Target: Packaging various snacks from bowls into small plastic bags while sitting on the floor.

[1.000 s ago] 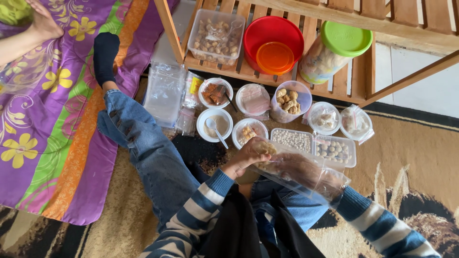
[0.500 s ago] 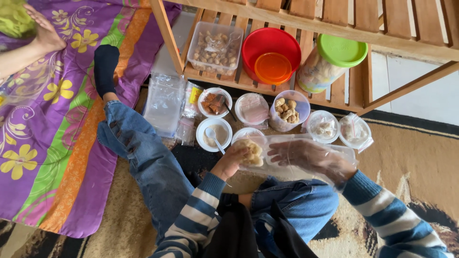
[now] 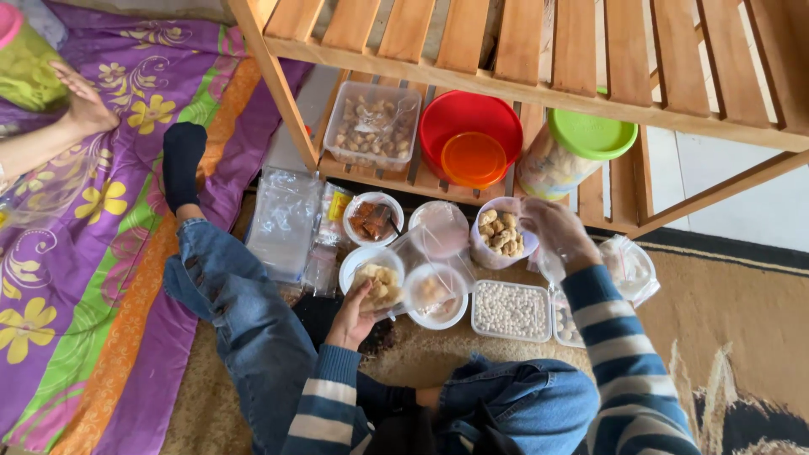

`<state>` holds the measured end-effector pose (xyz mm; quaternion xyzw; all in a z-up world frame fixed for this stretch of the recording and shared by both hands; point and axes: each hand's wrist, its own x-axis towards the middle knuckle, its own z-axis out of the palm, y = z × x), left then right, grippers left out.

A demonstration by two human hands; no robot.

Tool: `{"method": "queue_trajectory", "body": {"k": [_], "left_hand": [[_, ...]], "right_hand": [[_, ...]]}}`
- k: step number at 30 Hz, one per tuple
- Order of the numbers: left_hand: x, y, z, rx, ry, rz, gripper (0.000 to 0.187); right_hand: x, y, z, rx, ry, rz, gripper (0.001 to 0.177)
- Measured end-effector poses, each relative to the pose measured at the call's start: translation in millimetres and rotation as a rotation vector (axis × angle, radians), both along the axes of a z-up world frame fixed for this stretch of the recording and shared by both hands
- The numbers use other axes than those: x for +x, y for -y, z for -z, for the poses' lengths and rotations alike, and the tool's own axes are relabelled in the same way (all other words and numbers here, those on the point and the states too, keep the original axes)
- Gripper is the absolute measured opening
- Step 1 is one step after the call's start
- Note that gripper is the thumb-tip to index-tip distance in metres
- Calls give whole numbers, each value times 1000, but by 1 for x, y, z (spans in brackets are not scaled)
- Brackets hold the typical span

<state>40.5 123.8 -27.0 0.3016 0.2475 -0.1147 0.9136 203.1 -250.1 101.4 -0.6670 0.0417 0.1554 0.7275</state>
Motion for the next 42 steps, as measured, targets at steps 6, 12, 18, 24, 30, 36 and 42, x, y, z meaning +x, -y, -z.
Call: {"method": "queue_trajectory", "body": {"k": [6,12,18,24,30,36,42], "left_hand": [[3,10,16,-10,4,-21,22],[9,20,3,-35,55,29,19],[9,29,-10,-76,65,49,19],[5,32,-25,-67,92,112,27],[-2,41,-17,-52,79,136,35],[-3,52,-2,23,103,61,47],[-11,72,-37,81,216,69,64]], "right_hand": [[-1,-63,6,193,-175,211,29],[95,0,182,-1105,119,-113,39],[129,34,295,-1242,20,-138,61],[81,15,187,-1087,55,14,23],[0,7,40,-853,93,146,13],[-119,-31,-186,-585,157,-96,24],[-136,-11,-157,-714,539,-370,25]]}}
